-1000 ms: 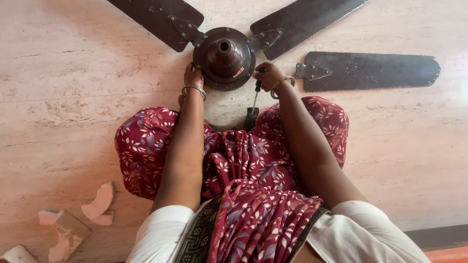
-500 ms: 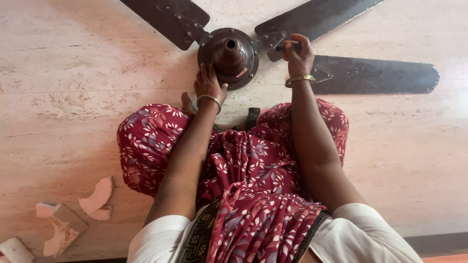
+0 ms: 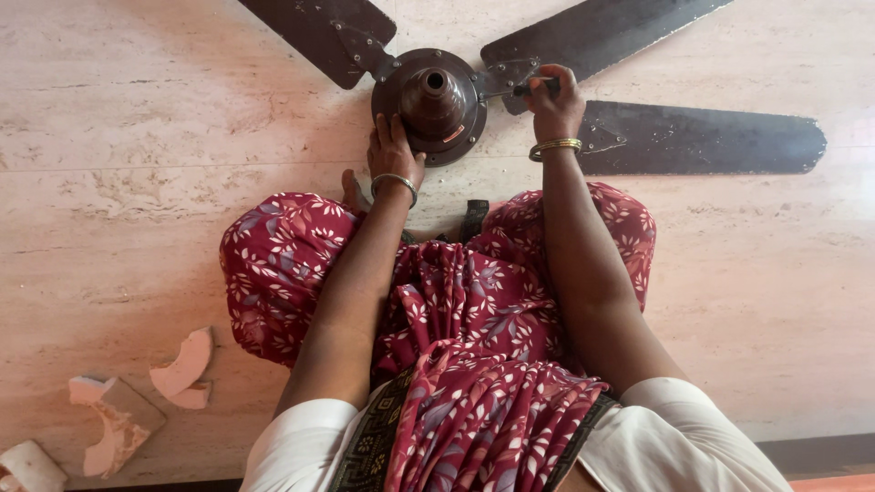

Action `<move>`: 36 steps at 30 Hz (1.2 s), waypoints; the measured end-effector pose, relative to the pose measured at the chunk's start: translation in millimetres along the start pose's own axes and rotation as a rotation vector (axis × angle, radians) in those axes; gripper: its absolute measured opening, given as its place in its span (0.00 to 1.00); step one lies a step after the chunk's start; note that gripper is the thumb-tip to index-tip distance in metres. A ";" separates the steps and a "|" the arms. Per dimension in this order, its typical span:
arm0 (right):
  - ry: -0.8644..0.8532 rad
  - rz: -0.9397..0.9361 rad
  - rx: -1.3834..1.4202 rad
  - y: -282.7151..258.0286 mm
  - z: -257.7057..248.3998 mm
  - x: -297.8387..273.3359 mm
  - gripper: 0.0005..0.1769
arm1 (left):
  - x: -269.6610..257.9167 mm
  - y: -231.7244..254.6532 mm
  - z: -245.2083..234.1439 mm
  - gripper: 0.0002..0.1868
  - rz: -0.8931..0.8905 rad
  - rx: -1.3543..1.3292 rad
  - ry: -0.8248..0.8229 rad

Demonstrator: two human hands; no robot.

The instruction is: The person sits on the floor and uses a screwdriver to remove screws from the central hub of a ceiling fan, detaching the fan blades one by one. The removed blades are placed on the floor beside the fan.

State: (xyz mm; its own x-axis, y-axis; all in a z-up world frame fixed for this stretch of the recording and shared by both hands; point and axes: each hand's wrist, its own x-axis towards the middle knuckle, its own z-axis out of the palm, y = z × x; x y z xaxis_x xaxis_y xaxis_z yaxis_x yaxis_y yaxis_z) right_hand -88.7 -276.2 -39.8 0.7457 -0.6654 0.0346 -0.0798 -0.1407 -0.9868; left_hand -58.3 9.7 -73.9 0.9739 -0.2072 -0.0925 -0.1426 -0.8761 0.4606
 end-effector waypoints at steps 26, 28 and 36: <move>-0.119 -0.133 -0.979 -70.2 18.6 7.8 0.09 | 1.9 3.2 -7.5 0.50 -0.001 -0.014 -0.016; -0.172 -0.061 -0.998 -78.8 25.9 7.9 0.10 | 3.4 2.3 -8.2 0.49 -0.002 -0.007 -0.033; -0.287 -0.264 -0.955 -87.0 39.9 5.9 0.08 | 9.8 -1.1 -7.7 0.50 -0.012 0.024 -0.096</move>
State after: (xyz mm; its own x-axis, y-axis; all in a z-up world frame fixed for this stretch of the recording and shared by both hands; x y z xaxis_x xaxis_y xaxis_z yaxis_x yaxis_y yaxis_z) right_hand -50.9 -238.7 39.9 0.9356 -0.3460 0.0696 -0.2889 -0.8641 -0.4120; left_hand -47.2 11.9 -68.6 0.9543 -0.2366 -0.1826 -0.1365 -0.8885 0.4381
